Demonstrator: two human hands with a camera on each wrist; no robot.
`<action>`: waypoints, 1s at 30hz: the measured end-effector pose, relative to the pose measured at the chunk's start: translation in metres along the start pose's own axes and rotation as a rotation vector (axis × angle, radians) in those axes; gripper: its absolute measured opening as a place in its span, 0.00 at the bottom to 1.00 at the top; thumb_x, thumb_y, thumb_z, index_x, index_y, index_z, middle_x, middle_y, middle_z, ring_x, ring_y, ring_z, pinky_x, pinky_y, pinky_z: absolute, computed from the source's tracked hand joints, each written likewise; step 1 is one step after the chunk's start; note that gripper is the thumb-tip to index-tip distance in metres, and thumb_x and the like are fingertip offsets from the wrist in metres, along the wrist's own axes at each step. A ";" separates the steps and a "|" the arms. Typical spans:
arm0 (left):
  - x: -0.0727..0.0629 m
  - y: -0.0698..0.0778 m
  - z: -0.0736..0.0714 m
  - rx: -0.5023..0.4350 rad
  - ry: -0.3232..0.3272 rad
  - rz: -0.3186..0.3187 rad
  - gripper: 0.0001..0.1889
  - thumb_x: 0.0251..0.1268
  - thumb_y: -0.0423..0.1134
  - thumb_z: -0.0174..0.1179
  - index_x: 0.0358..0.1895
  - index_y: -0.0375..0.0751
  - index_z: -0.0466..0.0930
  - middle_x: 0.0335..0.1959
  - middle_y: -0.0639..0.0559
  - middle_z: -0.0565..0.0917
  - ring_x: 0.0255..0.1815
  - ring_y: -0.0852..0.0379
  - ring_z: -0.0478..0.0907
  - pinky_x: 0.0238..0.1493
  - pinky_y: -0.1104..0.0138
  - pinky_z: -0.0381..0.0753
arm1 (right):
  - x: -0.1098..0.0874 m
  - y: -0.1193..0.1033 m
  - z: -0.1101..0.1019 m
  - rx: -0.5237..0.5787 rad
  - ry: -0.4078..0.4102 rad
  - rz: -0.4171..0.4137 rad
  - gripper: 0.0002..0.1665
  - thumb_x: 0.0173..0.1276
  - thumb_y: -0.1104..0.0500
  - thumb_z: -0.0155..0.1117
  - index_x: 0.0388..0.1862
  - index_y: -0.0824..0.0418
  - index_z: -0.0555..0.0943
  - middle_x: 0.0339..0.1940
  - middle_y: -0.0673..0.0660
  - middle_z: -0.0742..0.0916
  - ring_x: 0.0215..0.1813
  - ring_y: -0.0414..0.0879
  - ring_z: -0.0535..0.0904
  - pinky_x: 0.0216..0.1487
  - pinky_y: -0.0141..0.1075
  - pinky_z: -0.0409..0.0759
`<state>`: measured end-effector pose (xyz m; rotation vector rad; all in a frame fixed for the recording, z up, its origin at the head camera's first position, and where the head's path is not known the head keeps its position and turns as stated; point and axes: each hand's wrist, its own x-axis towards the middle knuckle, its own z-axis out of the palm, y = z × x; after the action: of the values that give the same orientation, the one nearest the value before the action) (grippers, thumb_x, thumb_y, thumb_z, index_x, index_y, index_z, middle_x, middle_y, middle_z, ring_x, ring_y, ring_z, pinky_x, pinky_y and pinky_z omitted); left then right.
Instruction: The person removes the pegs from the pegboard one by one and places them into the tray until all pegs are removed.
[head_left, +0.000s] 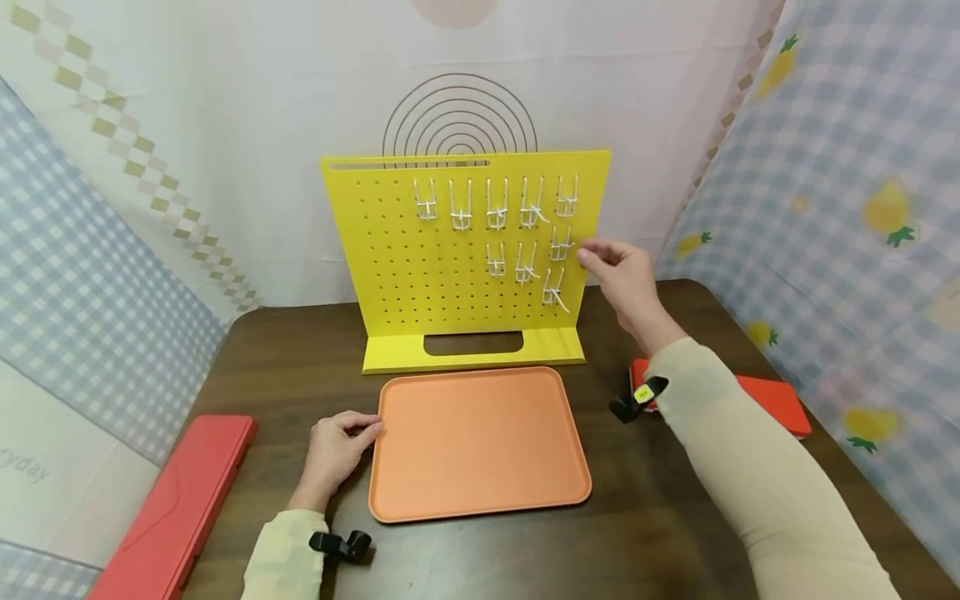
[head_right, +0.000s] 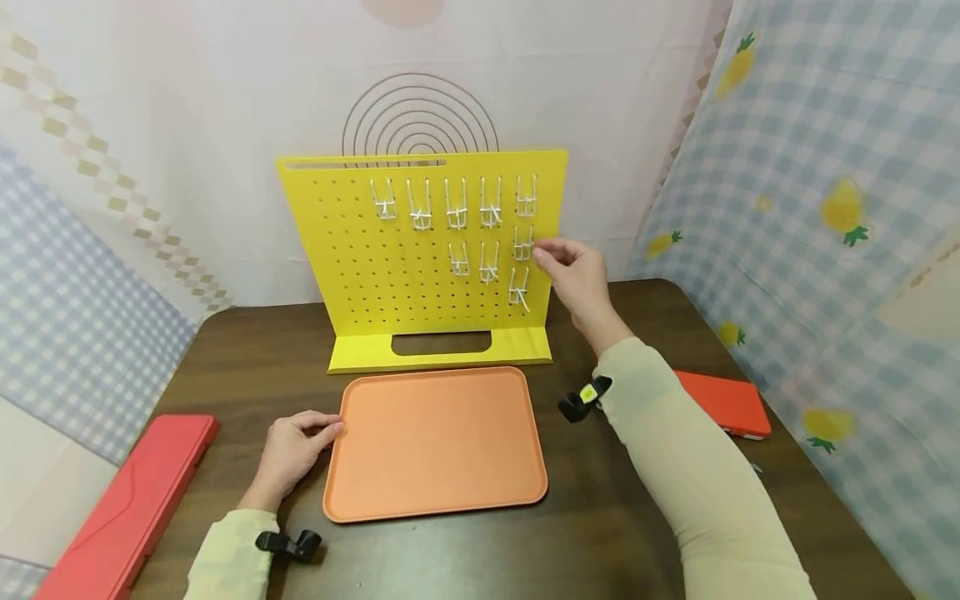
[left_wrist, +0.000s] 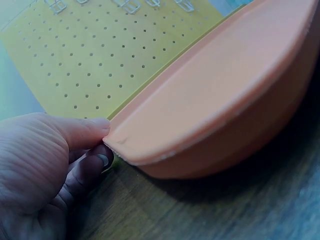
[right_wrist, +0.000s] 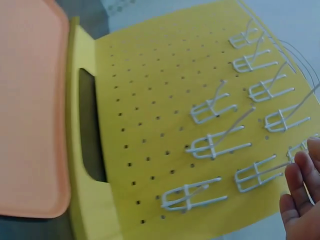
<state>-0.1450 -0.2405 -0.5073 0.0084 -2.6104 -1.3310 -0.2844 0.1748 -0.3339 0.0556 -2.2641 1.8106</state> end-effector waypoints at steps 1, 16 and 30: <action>0.000 0.000 0.001 -0.001 -0.002 -0.003 0.05 0.55 0.38 0.71 0.35 0.45 0.90 0.33 0.53 0.87 0.35 0.57 0.83 0.35 0.69 0.80 | 0.005 -0.003 0.002 0.021 0.015 0.003 0.26 0.64 0.50 0.68 0.55 0.64 0.81 0.40 0.50 0.85 0.47 0.46 0.80 0.48 0.35 0.75; -0.003 -0.002 0.000 0.008 0.003 -0.015 0.05 0.55 0.39 0.71 0.35 0.45 0.90 0.34 0.53 0.87 0.35 0.56 0.83 0.36 0.67 0.81 | 0.040 -0.036 0.024 0.142 0.063 -0.025 0.23 0.62 0.57 0.71 0.57 0.56 0.82 0.41 0.52 0.86 0.47 0.43 0.80 0.55 0.42 0.75; -0.002 0.003 -0.001 -0.017 0.005 -0.007 0.04 0.55 0.37 0.71 0.34 0.44 0.90 0.33 0.52 0.87 0.34 0.56 0.83 0.34 0.70 0.80 | 0.044 -0.038 0.027 0.204 0.066 0.006 0.19 0.64 0.58 0.68 0.55 0.57 0.84 0.50 0.53 0.85 0.51 0.43 0.79 0.60 0.42 0.73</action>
<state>-0.1428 -0.2395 -0.5048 0.0179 -2.5969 -1.3535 -0.3245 0.1450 -0.2943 0.0249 -2.0303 2.0098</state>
